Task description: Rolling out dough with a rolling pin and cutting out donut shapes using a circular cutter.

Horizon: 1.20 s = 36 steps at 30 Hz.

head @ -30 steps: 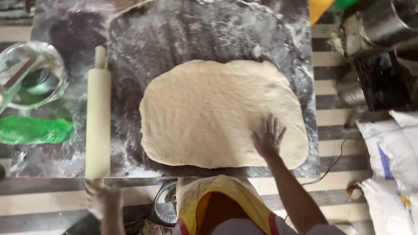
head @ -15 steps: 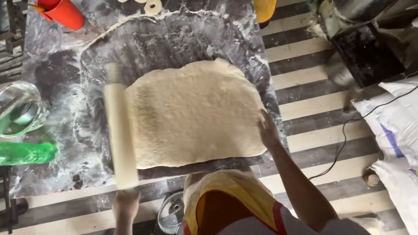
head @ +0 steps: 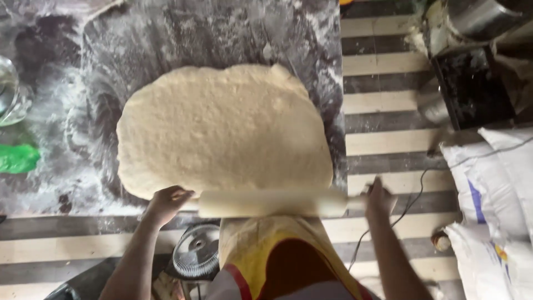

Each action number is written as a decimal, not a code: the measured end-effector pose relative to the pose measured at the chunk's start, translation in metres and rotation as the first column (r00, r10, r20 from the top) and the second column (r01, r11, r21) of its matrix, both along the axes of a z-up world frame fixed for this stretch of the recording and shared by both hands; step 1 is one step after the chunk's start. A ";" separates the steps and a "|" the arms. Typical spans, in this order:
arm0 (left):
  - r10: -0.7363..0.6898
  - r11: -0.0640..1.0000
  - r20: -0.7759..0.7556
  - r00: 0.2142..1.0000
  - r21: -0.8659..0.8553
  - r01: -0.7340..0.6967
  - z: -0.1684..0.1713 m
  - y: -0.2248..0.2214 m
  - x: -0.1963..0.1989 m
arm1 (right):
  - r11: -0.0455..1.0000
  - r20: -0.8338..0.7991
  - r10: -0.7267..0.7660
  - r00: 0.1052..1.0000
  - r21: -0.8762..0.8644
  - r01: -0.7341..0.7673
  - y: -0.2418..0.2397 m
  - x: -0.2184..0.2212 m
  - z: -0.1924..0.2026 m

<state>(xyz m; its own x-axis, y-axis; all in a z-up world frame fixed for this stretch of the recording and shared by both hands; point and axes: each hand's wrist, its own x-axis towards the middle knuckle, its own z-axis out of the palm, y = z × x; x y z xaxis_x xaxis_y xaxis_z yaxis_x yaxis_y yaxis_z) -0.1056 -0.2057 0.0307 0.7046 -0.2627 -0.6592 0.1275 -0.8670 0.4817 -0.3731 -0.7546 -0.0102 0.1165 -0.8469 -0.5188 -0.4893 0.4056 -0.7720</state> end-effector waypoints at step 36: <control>0.161 0.973 0.849 0.504 -0.052 -0.224 -0.114 -0.175 0.288 | 0.648 -0.546 0.314 0.776 -0.474 -0.596 -0.130 0.248 -0.037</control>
